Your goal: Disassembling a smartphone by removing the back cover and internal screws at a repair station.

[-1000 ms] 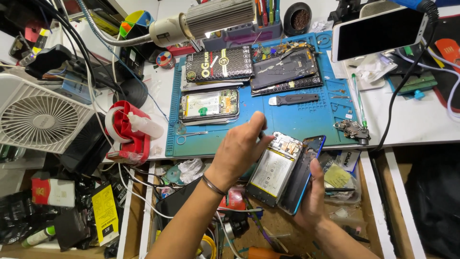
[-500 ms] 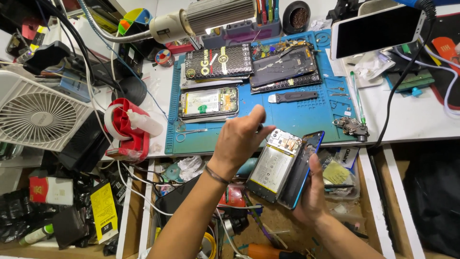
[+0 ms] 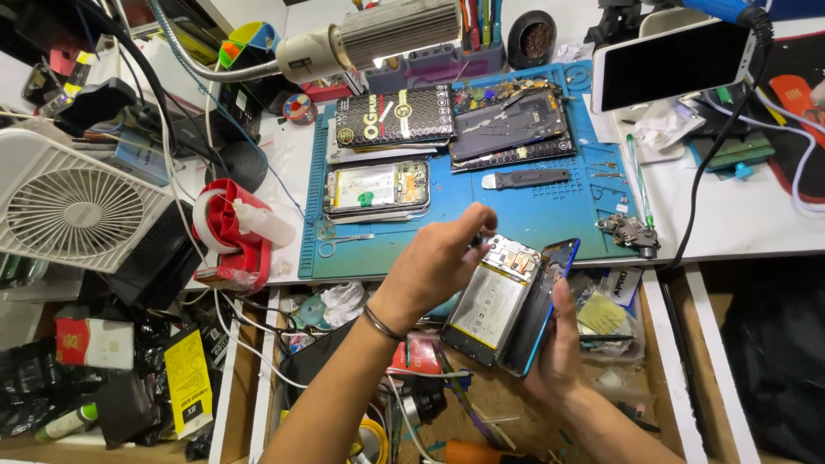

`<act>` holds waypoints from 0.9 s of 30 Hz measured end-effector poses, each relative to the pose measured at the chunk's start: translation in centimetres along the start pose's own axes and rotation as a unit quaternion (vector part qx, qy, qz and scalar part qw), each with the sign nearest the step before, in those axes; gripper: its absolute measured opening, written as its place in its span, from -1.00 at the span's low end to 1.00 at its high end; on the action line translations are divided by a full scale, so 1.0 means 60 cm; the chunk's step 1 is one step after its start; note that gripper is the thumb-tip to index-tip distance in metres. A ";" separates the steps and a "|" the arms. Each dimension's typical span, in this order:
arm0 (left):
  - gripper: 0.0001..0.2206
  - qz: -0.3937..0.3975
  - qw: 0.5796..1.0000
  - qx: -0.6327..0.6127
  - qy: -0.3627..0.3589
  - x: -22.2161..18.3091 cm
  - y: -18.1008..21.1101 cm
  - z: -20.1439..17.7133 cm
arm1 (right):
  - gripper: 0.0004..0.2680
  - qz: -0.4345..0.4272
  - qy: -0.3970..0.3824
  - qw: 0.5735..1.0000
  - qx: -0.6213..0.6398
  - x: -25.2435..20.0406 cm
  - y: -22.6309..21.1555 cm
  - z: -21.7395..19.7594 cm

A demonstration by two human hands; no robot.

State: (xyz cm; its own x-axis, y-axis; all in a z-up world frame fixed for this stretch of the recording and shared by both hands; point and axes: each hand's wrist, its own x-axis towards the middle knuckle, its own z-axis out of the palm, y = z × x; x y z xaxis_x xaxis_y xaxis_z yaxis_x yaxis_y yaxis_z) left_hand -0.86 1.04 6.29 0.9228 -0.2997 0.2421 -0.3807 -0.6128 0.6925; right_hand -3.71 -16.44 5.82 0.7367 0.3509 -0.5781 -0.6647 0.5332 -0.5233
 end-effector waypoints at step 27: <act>-0.70 -0.017 1.000 0.013 0.015 -0.009 0.009 -0.002 | -0.20 0.029 0.004 0.999 0.018 -0.007 -0.005 -0.001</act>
State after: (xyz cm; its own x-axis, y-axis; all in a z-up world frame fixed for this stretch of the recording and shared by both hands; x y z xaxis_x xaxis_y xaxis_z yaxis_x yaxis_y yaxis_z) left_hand -1.54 0.95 6.63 0.9364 -0.2572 0.2387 -0.3502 -0.6409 0.6831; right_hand -3.83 -16.80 6.22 0.6957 0.3769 -0.6115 -0.7015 0.5395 -0.4656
